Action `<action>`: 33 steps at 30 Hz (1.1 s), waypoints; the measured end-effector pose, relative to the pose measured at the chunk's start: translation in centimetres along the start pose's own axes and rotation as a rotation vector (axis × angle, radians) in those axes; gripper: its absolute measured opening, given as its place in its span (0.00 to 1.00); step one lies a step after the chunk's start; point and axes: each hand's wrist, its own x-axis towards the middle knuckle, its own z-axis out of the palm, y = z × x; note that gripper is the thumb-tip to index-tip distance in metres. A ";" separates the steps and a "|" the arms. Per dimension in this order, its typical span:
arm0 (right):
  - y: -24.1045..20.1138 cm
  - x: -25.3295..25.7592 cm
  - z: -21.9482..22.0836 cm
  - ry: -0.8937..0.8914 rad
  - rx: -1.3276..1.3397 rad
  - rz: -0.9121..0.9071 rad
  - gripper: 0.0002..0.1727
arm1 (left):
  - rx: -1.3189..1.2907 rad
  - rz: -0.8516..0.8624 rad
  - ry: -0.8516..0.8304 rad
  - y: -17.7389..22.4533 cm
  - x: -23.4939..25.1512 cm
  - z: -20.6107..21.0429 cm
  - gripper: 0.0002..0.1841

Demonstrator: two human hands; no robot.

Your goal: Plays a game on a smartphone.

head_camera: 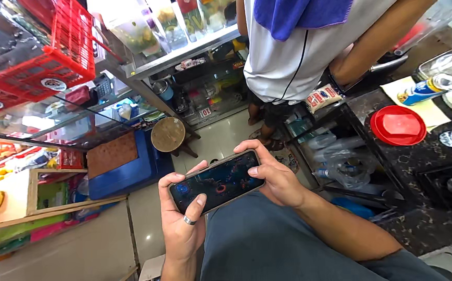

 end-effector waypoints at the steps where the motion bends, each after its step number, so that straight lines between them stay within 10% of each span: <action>1: 0.0 -0.1 0.0 -0.007 0.005 -0.002 0.26 | -0.017 -0.015 -0.034 0.1 0.0 -0.2 0.28; 33: -0.1 -0.2 0.1 -0.099 0.009 0.043 0.37 | -0.150 -0.090 -0.065 1.0 -0.9 -1.5 0.28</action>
